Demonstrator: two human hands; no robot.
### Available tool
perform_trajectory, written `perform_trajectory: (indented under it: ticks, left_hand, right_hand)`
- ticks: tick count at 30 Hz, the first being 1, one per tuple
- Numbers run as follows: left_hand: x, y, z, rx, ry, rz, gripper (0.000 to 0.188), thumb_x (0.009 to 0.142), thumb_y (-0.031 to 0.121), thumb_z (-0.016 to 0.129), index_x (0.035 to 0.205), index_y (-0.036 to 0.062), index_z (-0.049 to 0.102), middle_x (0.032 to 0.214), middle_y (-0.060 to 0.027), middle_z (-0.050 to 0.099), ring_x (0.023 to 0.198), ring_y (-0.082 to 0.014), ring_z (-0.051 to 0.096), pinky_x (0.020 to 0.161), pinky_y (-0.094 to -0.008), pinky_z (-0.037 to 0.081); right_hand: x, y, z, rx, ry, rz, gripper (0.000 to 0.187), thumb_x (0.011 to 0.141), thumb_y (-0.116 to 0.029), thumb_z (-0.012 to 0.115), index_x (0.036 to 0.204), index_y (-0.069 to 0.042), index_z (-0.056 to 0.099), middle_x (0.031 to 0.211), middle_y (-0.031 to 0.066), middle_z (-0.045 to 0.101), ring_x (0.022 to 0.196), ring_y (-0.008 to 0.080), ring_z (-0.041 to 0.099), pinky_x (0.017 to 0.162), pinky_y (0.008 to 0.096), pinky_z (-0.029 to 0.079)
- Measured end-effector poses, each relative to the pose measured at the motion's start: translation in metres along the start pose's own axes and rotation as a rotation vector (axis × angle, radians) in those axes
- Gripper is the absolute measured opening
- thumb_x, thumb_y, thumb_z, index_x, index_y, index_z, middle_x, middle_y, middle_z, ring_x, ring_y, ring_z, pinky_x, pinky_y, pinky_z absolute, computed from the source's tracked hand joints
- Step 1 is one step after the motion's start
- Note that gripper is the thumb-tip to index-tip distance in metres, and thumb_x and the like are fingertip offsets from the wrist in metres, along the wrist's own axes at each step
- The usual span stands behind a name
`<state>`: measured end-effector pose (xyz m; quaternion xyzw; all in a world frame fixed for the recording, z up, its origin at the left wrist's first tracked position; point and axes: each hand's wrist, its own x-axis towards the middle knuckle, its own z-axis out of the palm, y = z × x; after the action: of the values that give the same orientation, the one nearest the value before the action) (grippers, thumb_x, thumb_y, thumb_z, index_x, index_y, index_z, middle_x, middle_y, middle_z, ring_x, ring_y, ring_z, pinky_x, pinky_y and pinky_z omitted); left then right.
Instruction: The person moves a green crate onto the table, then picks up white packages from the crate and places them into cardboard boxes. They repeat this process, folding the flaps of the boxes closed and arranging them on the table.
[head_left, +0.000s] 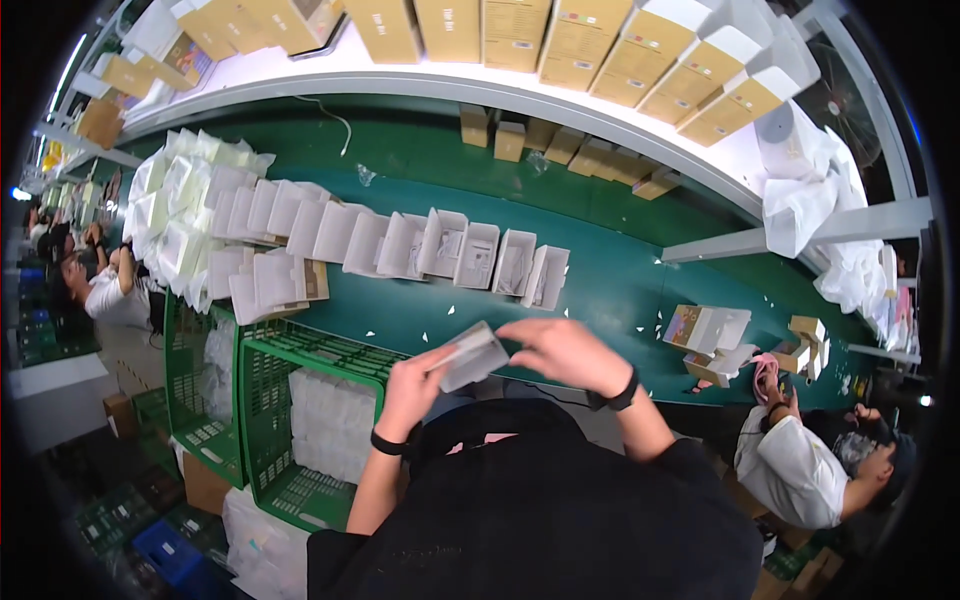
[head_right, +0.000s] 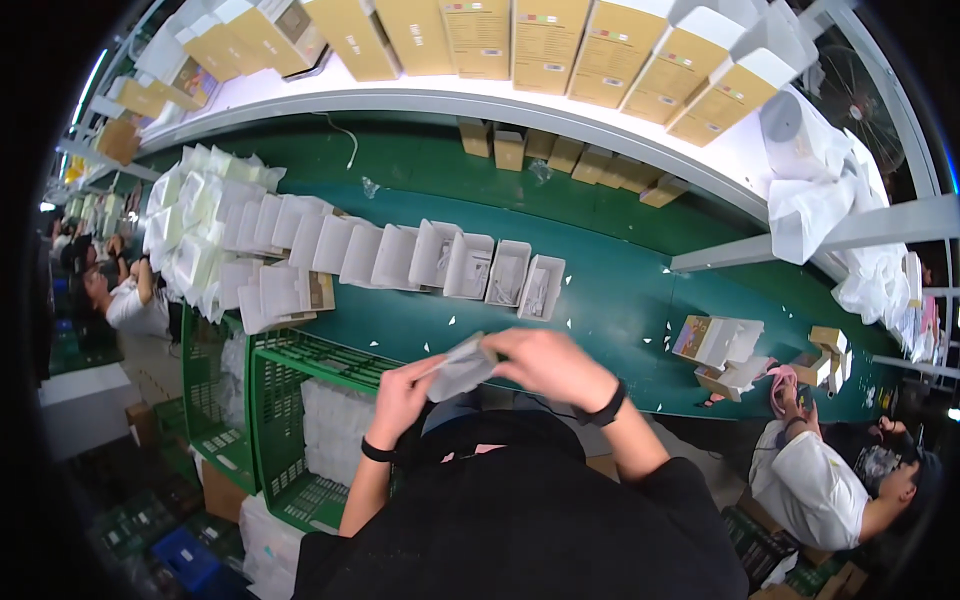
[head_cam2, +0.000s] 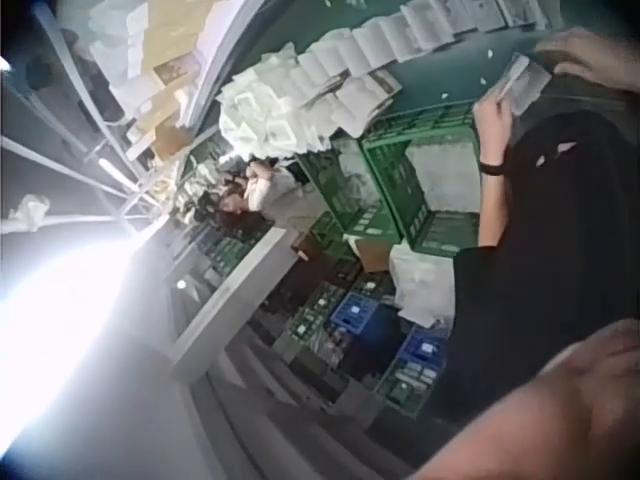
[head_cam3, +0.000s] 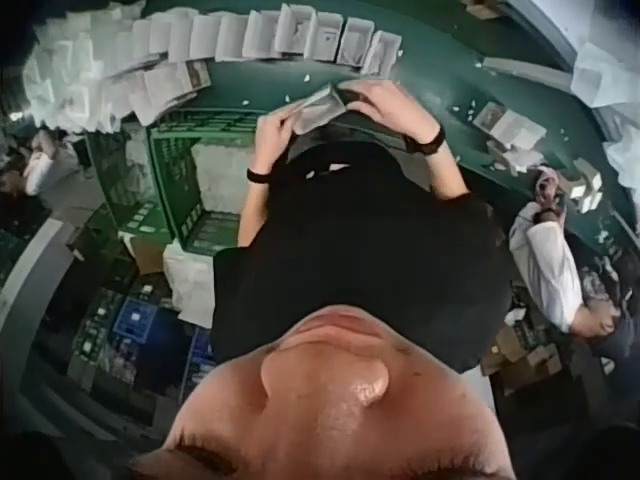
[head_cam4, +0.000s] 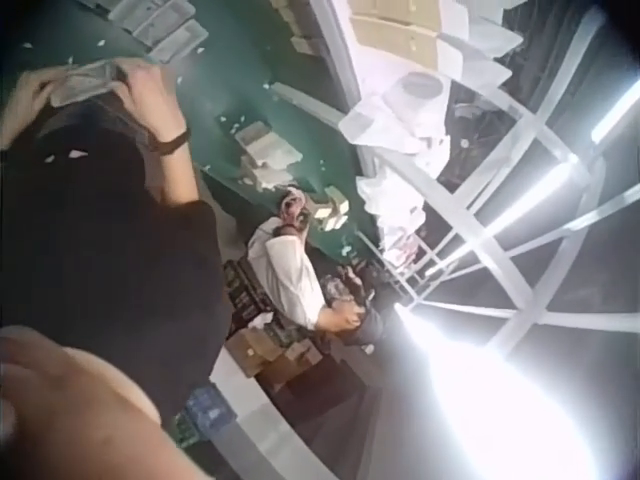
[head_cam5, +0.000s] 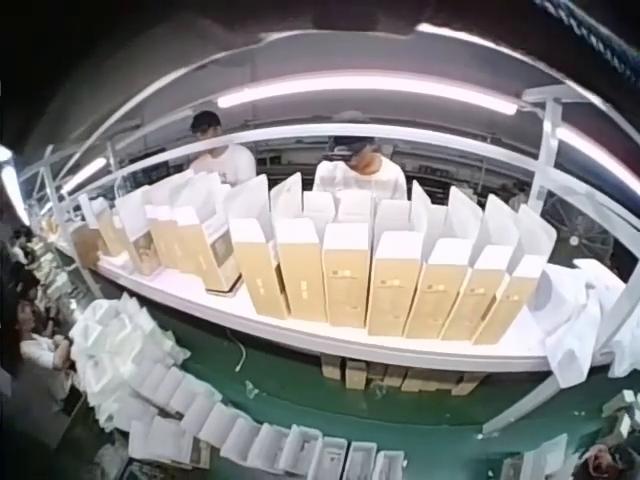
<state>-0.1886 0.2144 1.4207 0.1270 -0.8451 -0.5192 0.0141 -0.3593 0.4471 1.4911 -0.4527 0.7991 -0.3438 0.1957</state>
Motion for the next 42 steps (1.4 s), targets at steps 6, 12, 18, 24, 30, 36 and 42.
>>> perform_trajectory:
  ticks: [6,12,18,24,30,36,42]
  left_hand:
    - [-0.057,-0.063,-0.052,-0.059,0.345,-0.477,0.028,0.103,0.016,0.061,0.117,-0.0030,0.074,0.081,-0.0147,0.076,0.067,-0.0188,0.074,0.060,-0.0315,0.055]
    - [-0.032,-0.139,-0.058,-0.263,0.651,-0.373,0.034,0.108,0.021,0.054,0.124,-0.0060,0.068,0.075,-0.0125,0.074,0.062,-0.0166,0.072,0.057,-0.0309,0.057]
    - [-0.001,-0.164,-0.087,-0.246,0.735,-0.372,0.036,0.108,0.020,0.052,0.130,-0.0063,0.065,0.077,-0.0171,0.075,0.064,-0.0204,0.074,0.061,-0.0326,0.059]
    - [0.009,-0.187,-0.129,-0.168,0.856,-0.388,0.037,0.108,0.021,0.052,0.129,-0.0067,0.065,0.081,-0.0177,0.075,0.063,-0.0211,0.074,0.061,-0.0329,0.059]
    - [-0.002,-0.192,-0.168,-0.455,0.885,-0.401,0.044,0.109,0.029,0.050,0.140,-0.0014,0.060,0.118,-0.0189,0.073,0.077,-0.0230,0.076,0.067,-0.0343,0.060]
    - [-0.022,-0.269,-0.189,-1.165,1.134,-0.577,0.072,0.105,0.054,0.046,0.160,0.0091,0.034,0.159,-0.0199,0.039,0.133,-0.0341,0.053,0.097,-0.0601,0.051]
    - [0.032,-0.343,-0.242,-1.762,0.814,-0.653,0.096,0.098,0.073,0.034,0.167,0.0116,0.010,0.174,-0.0142,0.010,0.159,-0.0429,0.008,0.112,-0.0842,0.014]
  right_hand:
    - [0.028,0.056,-0.034,-0.726,0.066,-0.183,0.026,0.084,-0.007,0.066,0.110,-0.007,0.069,0.109,0.0103,0.070,0.106,0.0275,0.065,0.096,0.0388,0.051]
    - [0.063,0.121,0.013,-0.894,-0.485,-0.473,0.006,0.083,-0.015,0.064,0.083,-0.012,0.069,0.090,0.0068,0.072,0.097,0.0238,0.069,0.096,0.0392,0.049]
    - [0.062,0.127,0.025,-0.997,-0.671,-0.469,0.011,0.084,-0.016,0.062,0.074,-0.014,0.068,0.074,0.0065,0.070,0.078,0.0268,0.072,0.076,0.0390,0.056]
    - [0.034,0.078,0.030,-1.004,-0.769,-0.432,0.011,0.084,-0.017,0.061,0.076,-0.013,0.068,0.076,0.0066,0.071,0.079,0.0260,0.073,0.069,0.0395,0.057]
    - [0.066,-0.039,0.056,-0.776,-0.707,-0.450,0.015,0.082,-0.016,0.063,0.068,-0.012,0.067,0.065,0.0100,0.066,0.069,0.0299,0.072,0.063,0.0399,0.056]
    - [0.166,-0.105,0.136,-0.663,-0.695,-0.563,0.011,0.084,-0.016,0.062,0.075,-0.010,0.065,0.071,0.0103,0.066,0.073,0.0295,0.071,0.062,0.0423,0.054]
    - [0.253,-0.125,0.226,-0.681,-0.488,-0.680,0.015,0.081,-0.019,0.066,0.066,-0.016,0.067,0.066,0.0064,0.065,0.067,0.0261,0.070,0.057,0.0395,0.051]
